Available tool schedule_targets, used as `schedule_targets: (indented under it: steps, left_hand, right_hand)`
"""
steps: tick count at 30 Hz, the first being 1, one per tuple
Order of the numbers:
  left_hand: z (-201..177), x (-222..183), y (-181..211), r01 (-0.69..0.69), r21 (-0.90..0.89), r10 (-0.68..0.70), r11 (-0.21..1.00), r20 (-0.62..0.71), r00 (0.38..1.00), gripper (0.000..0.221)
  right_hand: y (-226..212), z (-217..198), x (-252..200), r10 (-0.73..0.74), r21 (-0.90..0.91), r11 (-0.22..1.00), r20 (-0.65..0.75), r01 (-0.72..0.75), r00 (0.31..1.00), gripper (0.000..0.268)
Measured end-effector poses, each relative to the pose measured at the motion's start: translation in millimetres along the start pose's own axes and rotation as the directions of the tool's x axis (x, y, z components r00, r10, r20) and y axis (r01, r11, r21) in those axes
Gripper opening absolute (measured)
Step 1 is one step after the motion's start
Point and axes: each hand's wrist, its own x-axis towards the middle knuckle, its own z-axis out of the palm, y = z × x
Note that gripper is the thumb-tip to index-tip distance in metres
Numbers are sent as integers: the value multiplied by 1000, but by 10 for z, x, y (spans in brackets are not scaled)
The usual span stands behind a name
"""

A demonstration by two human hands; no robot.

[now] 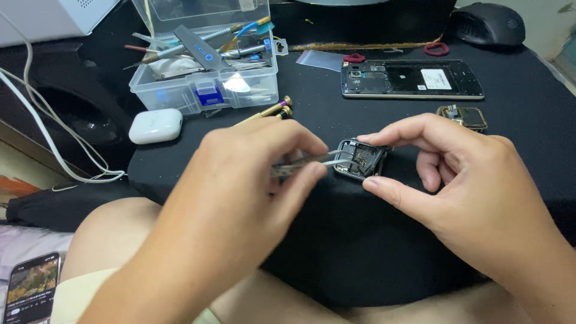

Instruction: Disassembling a smartwatch and smartphone using precision screwdrivers, tweezers, and prying tools to access internal circuitry.

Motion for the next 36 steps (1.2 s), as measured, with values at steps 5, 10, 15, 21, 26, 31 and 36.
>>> schedule_targets:
  steps: [5,10,15,21,26,31,36]
  left_hand:
    - [138,-108,109,-18,-4,18,1000,-63,998,11]
    - [184,-138,157,106,110,-98,988,-78,992,17]
    - [218,-107,130,87,144,-76,986,-84,994,13]
    - [229,-100,77,-11,41,16,999,-122,992,8]
    - [188,-97,72,-59,-37,52,998,-156,986,4]
    - [106,-56,90,138,-112,-159,984,-213,964,7]
    - [58,251,-98,245,-116,-263,963,-178,948,9]
  right_hand:
    - [2,0,0,-9,-21,1000,3,9,1000,40]
    - [-44,-5,-8,12,-25,1000,2,-12,1000,39]
    - [8,13,-5,0,-8,1000,-11,0,1000,39]
    - [-25,1,-12,21,-17,1000,-8,-21,1000,38]
    - [-45,1,-4,27,-8,1000,-19,-27,999,42]
    - [-110,-27,22,80,33,996,2,-80,997,56]
    - [-87,-32,12,90,11,996,-3,-90,996,55]
